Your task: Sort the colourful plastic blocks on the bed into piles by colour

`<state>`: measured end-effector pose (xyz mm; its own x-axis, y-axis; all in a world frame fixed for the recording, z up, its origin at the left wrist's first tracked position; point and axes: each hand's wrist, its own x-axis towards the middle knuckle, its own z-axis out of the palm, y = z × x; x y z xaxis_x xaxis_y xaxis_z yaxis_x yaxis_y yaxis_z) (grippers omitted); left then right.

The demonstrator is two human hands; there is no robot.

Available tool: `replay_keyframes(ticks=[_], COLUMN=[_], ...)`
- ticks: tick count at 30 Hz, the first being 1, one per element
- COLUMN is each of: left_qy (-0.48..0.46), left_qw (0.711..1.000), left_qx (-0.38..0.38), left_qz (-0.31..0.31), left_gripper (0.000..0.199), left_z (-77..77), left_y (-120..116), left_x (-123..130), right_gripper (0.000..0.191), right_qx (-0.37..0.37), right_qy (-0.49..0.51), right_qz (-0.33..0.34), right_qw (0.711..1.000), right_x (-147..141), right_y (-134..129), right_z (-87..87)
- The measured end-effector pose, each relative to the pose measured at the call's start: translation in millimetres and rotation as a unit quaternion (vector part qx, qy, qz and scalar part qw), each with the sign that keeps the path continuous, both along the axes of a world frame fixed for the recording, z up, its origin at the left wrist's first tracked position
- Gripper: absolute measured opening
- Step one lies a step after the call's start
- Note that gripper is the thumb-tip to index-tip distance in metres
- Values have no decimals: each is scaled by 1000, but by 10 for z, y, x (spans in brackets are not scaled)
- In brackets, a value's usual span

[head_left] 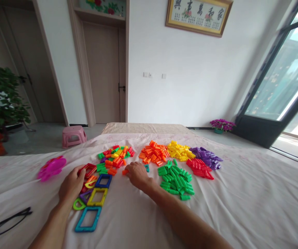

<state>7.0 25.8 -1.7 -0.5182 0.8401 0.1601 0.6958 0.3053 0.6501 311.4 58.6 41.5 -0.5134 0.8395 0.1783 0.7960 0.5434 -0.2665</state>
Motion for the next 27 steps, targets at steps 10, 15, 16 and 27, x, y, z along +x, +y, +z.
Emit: replay_keyframes(ticks=[10,15,16,27], left_qy=[9,11,11,52], left_qw=[1000,1000,1000,997], left_qx=[7,5,6,30], left_qz=[2,3,4,-38], left_gripper=[48,48,48,46], left_z=[-8,-13,-14,-24], left_y=[7,12,13,13], left_x=[4,3,3,51], right_gripper=[37,45,44,63], right_qx=[29,121,121,71], right_qy=[366,393,386,114], right_qz=[-216,-256,-235,22], right_qw=[905,875,884,991], right_x=[663,766,714,-210], right_y=[475,594,561,106], right_z=[184,92,54,-189])
